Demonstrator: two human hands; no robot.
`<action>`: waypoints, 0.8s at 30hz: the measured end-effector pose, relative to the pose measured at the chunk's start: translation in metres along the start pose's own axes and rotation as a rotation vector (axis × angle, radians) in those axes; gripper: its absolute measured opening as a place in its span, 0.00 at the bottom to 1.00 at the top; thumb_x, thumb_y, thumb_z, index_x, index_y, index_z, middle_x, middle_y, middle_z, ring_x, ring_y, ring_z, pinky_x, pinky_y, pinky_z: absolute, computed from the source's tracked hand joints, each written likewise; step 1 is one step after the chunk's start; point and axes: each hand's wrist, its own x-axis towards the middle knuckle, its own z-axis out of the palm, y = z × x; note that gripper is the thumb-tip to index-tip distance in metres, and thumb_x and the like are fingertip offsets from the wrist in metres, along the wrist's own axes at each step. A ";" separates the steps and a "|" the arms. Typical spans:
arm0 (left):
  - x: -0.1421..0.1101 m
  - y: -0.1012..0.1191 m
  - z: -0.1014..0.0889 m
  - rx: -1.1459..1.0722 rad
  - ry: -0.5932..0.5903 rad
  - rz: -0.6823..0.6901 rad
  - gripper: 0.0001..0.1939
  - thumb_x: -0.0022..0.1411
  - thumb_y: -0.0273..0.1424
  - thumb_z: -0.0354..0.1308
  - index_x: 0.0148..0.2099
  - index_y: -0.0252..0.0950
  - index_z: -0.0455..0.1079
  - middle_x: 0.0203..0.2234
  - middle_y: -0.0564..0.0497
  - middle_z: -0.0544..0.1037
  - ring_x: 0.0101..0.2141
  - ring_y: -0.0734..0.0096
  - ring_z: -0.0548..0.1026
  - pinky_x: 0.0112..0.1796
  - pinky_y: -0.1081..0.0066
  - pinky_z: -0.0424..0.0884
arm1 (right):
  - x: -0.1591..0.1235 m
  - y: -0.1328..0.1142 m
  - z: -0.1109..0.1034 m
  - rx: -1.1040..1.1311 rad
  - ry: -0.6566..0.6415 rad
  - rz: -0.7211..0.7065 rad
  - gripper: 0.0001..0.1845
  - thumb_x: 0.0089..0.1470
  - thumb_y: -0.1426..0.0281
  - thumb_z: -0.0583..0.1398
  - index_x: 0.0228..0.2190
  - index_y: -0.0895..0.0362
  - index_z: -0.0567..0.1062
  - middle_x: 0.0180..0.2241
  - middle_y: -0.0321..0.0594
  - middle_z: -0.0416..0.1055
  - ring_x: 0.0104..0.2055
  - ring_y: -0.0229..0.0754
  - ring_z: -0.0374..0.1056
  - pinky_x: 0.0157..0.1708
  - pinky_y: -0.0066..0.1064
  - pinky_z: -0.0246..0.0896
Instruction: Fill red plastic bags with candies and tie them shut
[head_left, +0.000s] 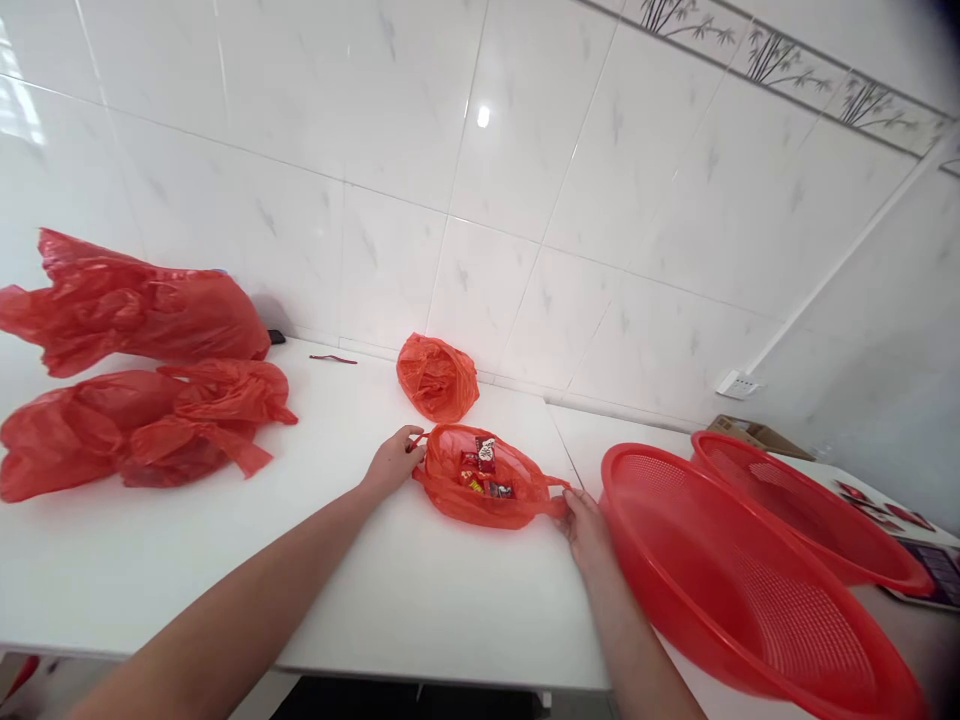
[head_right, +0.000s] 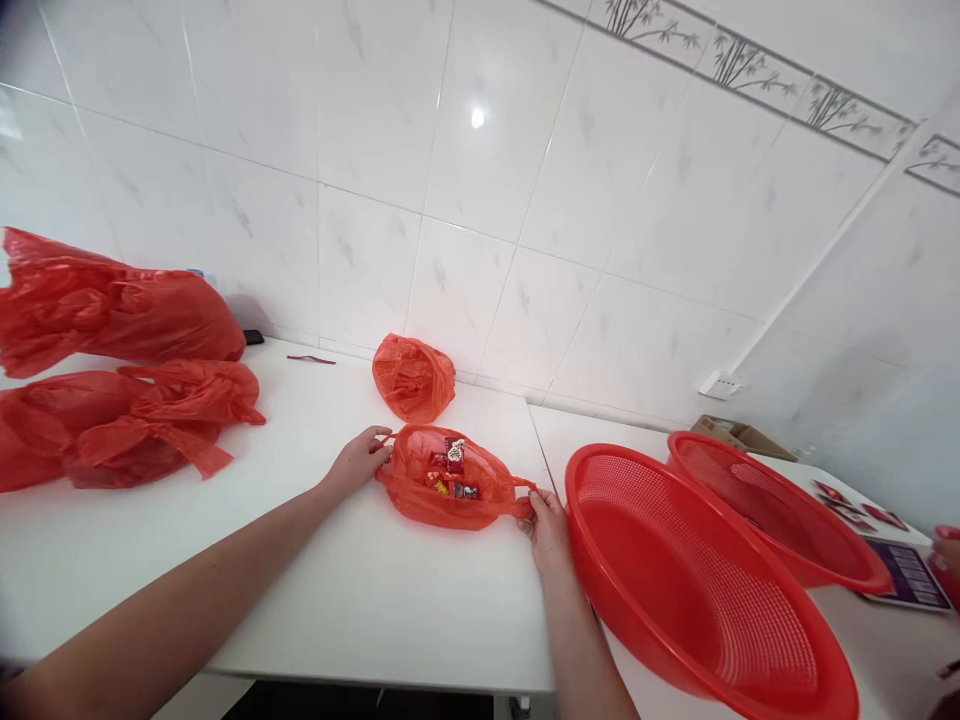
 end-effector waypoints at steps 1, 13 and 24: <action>-0.001 0.001 -0.001 -0.014 -0.008 -0.001 0.19 0.55 0.39 0.53 0.48 0.38 0.65 0.21 0.57 0.73 0.25 0.68 0.73 0.29 0.71 0.66 | 0.001 0.001 0.001 -0.005 0.003 0.005 0.20 0.35 0.57 0.66 0.28 0.56 0.68 0.23 0.34 0.71 0.23 0.35 0.66 0.19 0.24 0.61; 0.027 0.056 -0.008 -0.201 -0.026 0.042 0.23 0.53 0.35 0.55 0.51 0.33 0.62 0.22 0.55 0.71 0.24 0.70 0.70 0.27 0.71 0.66 | 0.011 -0.071 0.057 -0.079 -0.052 -0.169 0.17 0.41 0.58 0.65 0.21 0.58 0.69 0.20 0.33 0.68 0.22 0.34 0.63 0.22 0.26 0.60; 0.028 0.181 -0.029 -0.454 -0.082 0.354 0.19 0.58 0.32 0.57 0.52 0.43 0.63 0.28 0.56 0.70 0.32 0.73 0.71 0.34 0.71 0.69 | -0.026 -0.144 0.077 0.140 0.325 -0.529 0.09 0.49 0.63 0.63 0.32 0.54 0.73 0.33 0.34 0.71 0.36 0.35 0.67 0.35 0.27 0.63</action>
